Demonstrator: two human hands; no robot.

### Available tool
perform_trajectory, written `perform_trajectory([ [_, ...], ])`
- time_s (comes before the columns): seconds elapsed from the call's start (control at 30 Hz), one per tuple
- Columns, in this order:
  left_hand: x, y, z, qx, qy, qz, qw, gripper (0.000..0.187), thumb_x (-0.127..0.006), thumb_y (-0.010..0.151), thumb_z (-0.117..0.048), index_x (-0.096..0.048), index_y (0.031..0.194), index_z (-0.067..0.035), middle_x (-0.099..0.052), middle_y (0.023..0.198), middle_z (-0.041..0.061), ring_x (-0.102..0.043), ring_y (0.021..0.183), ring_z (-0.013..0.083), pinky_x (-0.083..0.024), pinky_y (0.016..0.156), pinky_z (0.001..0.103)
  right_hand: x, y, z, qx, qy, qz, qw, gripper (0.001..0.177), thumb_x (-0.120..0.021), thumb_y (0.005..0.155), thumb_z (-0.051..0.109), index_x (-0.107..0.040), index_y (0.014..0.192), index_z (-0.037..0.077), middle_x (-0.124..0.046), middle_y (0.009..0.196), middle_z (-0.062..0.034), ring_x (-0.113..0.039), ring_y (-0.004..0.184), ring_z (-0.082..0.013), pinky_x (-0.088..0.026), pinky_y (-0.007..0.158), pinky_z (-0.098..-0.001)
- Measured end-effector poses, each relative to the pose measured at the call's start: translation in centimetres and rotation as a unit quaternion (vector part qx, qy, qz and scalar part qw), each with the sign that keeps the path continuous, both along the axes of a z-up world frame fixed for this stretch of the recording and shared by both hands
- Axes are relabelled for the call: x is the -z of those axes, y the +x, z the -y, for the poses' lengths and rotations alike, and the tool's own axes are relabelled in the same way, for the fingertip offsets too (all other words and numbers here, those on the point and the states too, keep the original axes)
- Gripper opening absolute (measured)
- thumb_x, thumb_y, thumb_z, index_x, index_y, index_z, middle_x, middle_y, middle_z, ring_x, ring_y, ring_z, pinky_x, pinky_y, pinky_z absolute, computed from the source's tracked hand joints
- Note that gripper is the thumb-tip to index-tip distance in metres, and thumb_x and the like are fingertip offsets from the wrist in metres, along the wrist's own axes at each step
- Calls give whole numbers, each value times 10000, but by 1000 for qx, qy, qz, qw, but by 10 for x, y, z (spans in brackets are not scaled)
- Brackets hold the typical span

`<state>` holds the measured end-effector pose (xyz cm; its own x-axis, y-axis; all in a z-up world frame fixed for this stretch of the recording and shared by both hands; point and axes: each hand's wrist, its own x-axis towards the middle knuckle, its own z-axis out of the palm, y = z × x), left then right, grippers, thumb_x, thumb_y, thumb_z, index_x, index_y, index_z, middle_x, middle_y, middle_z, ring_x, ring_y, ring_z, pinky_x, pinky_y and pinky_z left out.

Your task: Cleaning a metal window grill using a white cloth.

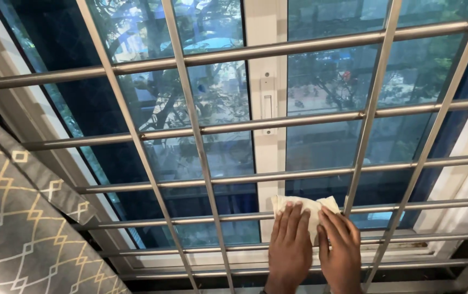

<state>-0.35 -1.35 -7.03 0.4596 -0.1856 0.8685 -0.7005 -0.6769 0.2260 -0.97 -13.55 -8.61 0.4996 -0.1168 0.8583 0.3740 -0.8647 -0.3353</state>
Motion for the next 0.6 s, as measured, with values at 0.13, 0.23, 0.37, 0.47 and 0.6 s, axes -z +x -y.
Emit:
perform_trajectory([
  [0.13,25,37,-16,-113,103,7,988,597,-671,988,-266,-448,1494,-42,-520,1501,154,-404,1457,341,-224,1238,537,9,13,12,72,-108,3,991,392,-756,856,181,-736,1239,96,-707,1340,-34,-580,1275,-260,-518,1044,-404],
  [0.23,25,48,-49,-126,128,62,982,513,-732,895,-87,-582,1383,-35,-671,1346,166,-611,1266,333,-277,1229,537,7,18,14,104,-150,-3,983,436,-719,890,246,-700,1318,161,-688,1402,49,-563,1292,-234,-458,1046,-449],
  [0.37,-7,25,-87,-135,131,27,982,405,-679,900,-86,-623,1299,-51,-710,1214,100,-596,1277,335,-268,1233,552,-9,18,-10,51,-151,5,987,368,-728,875,253,-727,1224,137,-723,1322,50,-577,1340,-217,-424,1143,-505],
  [0.47,-5,15,-101,-186,120,46,974,527,-622,880,-72,-554,1395,19,-619,1382,173,-517,1373,356,-284,1219,537,-16,25,-43,-41,-149,-42,987,401,-747,831,218,-714,1226,160,-734,1287,-7,-661,1223,-220,-428,1182,-534],
  [0.6,5,13,-119,-170,132,-12,976,681,-605,797,17,-513,1470,-24,-367,1628,205,-271,1540,357,-176,1257,525,-31,25,-80,-115,-187,-34,975,501,-783,792,211,-687,1282,164,-684,1261,-2,-614,1188,-211,-410,1153,-483],
])
